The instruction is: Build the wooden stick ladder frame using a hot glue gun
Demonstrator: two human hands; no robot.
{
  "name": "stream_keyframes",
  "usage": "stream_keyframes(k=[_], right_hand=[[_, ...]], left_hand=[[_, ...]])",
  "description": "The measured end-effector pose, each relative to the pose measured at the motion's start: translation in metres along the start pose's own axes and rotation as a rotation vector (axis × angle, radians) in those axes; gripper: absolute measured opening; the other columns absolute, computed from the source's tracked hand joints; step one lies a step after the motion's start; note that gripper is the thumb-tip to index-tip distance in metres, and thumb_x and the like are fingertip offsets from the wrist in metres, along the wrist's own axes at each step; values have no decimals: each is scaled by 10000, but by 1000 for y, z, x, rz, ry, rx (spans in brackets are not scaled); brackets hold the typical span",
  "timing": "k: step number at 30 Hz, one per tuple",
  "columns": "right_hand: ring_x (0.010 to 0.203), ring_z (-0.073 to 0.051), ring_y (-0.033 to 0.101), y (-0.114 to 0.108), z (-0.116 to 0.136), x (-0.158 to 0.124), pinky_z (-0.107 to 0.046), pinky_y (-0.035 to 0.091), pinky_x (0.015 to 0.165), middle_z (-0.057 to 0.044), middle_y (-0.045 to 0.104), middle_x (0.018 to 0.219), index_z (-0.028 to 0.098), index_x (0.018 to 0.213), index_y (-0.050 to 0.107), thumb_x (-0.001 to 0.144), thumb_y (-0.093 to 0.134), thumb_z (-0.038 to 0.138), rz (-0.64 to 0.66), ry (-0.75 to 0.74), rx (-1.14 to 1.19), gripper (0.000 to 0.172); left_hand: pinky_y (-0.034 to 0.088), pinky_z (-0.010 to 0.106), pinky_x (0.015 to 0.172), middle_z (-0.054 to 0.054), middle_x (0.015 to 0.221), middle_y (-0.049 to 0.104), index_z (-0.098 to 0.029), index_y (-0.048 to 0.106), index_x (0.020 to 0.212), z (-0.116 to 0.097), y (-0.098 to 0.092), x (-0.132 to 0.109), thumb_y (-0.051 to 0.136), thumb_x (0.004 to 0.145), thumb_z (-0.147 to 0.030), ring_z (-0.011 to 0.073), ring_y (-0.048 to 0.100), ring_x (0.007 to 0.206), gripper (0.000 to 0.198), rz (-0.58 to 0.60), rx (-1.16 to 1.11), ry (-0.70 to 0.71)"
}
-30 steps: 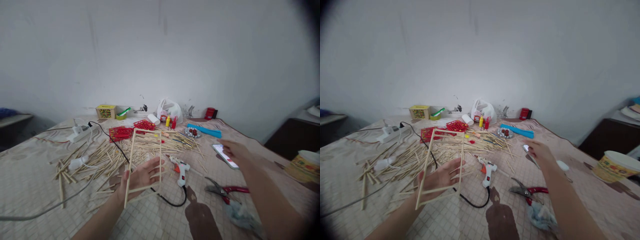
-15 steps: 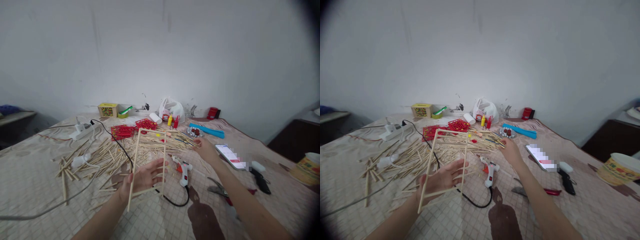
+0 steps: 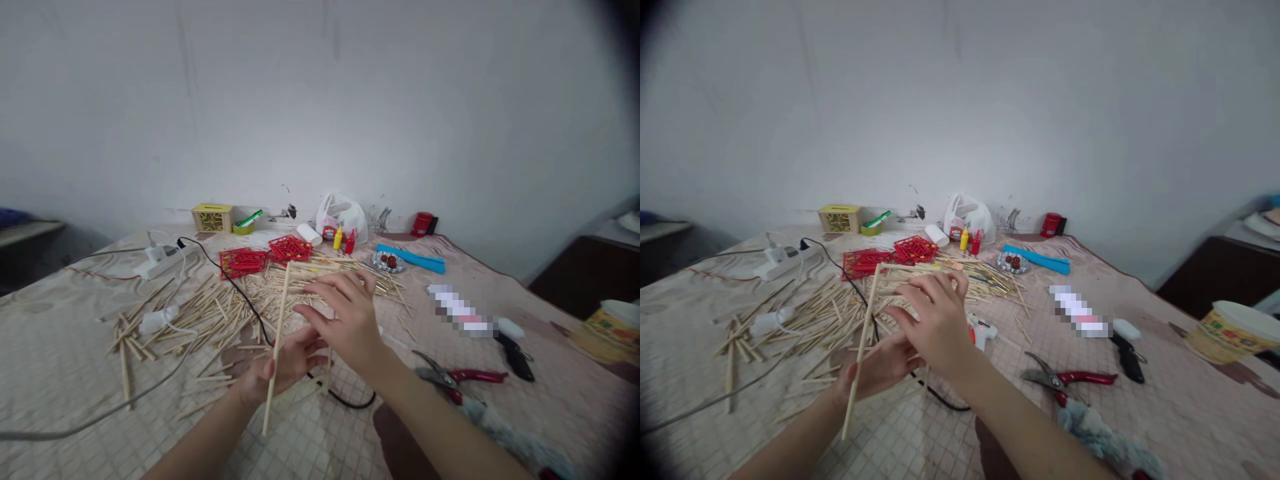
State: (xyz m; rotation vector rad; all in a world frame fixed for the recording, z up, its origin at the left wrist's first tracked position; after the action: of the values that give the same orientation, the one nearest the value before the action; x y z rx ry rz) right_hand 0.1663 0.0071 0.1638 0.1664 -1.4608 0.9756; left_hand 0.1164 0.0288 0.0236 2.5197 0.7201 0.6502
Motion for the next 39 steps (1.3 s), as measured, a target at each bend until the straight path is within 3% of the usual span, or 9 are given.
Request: stream_keyframes(k=[8, 13, 17, 20, 23, 25, 29, 32, 39], right_hand=[[790, -130, 550, 3, 6, 1, -350, 238, 869, 30, 636, 791, 242, 793, 629, 829, 543, 201, 19, -43, 9, 102], [812, -149, 544, -6, -5, 3, -350, 259, 849, 1, 637, 799, 210, 785, 608, 842, 505, 195, 17, 52, 41, 119], [815, -172, 554, -17, -39, -1, -354, 298, 828, -22, 646, 814, 204, 778, 607, 839, 490, 226, -79, 181, 60, 134], [828, -188, 558, -18, -81, -14, -346, 354, 801, -41, 642, 826, 193, 790, 620, 840, 476, 303, -158, 383, 190, 188], [764, -182, 548, -5, -117, -34, -317, 393, 734, -45, 627, 772, 178, 791, 647, 833, 471, 371, -157, 609, 398, 264], [741, -171, 535, 12, -127, -45, -300, 396, 713, -39, 619, 753, 184, 800, 671, 828, 472, 399, -95, 668, 582, 294], [731, -163, 520, 49, -125, -66, -288, 400, 687, -35, 616, 770, 216, 898, 693, 801, 492, 460, 54, 648, 976, 331], [722, -167, 534, 67, -122, -84, -295, 415, 684, -38, 622, 761, 220, 926, 693, 746, 562, 490, 117, 676, 1089, 350], [689, -152, 550, 68, -101, -101, -267, 425, 643, -22, 621, 700, 226, 747, 714, 684, 669, 398, 164, 753, 1185, 188]], left_hand=[[301, 395, 905, 155, 1215, 450, -147, 458, 1234, -5, 6, 0, 667, 479, -613, 305, 382, 1126, 912, -4, -7, 25], [298, 405, 920, 171, 1276, 416, -125, 417, 1276, -3, 1, 0, 671, 461, -614, 323, 351, 1167, 984, 27, -77, 5], [307, 373, 922, 153, 1350, 362, -131, 407, 1290, -3, -4, -2, 655, 449, -644, 301, 353, 1173, 1016, 39, -152, -8], [291, 379, 937, 171, 1350, 365, -109, 397, 1293, -4, -6, -4, 651, 446, -656, 304, 351, 1183, 1040, 29, -192, -28], [295, 396, 927, 195, 1348, 364, -98, 400, 1286, -4, -5, -5, 643, 419, -680, 326, 355, 1180, 1072, 33, -228, -54], [299, 399, 920, 197, 1345, 370, -102, 406, 1281, -2, -4, -5, 648, 391, -685, 330, 365, 1172, 1091, 50, -260, -84], [311, 394, 916, 169, 1314, 422, -111, 421, 1274, 0, -4, -5, 652, 393, -667, 301, 409, 1133, 1067, 86, -321, -112], [317, 386, 916, 159, 1298, 445, -108, 426, 1272, 5, -7, -6, 641, 386, -675, 287, 421, 1120, 1073, 87, -329, -144], [306, 379, 923, 154, 1306, 436, -124, 428, 1267, 14, -9, -3, 623, 385, -700, 281, 398, 1138, 1071, 77, -268, -181]])
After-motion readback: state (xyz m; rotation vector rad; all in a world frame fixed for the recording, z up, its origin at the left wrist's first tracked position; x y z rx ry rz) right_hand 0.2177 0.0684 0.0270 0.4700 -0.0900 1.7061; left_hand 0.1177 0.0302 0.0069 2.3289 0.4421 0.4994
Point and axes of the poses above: each hand's wrist, its own x-axis towards the middle knuckle, its own y-axis out of the palm, z = x × y, the point moved 9 cm from there along x, towards the middle knuckle
